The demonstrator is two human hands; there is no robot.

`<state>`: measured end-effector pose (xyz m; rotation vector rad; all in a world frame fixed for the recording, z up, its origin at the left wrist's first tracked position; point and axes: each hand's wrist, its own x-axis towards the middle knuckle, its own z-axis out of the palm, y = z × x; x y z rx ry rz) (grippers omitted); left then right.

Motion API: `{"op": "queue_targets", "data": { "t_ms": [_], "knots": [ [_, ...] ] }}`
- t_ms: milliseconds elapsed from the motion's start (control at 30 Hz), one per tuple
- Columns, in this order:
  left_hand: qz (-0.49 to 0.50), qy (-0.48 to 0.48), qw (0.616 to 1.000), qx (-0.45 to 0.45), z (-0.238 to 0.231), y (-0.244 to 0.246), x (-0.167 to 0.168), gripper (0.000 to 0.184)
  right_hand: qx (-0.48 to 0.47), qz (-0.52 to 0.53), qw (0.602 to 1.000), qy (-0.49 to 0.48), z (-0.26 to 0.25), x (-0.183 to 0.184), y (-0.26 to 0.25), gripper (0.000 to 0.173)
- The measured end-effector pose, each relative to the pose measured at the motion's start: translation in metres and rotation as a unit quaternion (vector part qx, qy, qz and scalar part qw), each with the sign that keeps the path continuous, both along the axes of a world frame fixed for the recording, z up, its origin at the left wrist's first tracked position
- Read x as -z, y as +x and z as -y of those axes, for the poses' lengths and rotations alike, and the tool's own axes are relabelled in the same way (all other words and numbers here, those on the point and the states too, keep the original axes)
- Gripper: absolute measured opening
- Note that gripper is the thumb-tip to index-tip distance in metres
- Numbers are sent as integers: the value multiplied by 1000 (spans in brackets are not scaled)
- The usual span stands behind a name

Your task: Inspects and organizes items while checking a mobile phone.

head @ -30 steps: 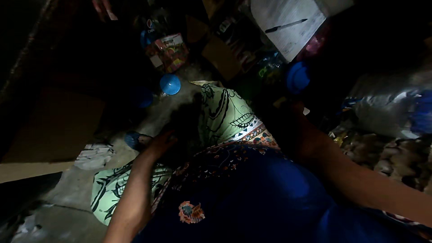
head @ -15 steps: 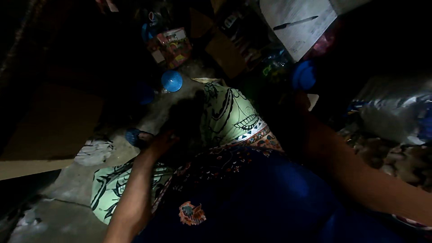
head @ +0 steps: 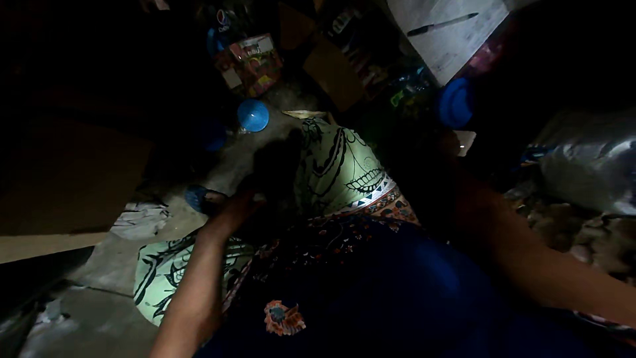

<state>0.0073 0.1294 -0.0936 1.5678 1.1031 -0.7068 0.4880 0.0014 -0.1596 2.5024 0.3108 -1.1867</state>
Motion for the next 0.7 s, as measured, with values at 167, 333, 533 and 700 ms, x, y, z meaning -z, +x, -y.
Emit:
{"op": "queue_targets", "data": {
  "t_ms": [167,333,533,700],
  "knots": [
    [22,32,999,11,1,-6,6,37,-16,21,999,41,-10,-45,-46,52],
    [7,16,1000,7,5,-17,31,40,1,21,999,37,-4,-44,-48,54],
    [7,25,1000,13,6,-12,21,41,-23,114,983,140,52,31,-26,50],
    [-18,44,999,21,10,-21,27,42,-49,132,971,195,51,16,-34,54]
  ]
}}
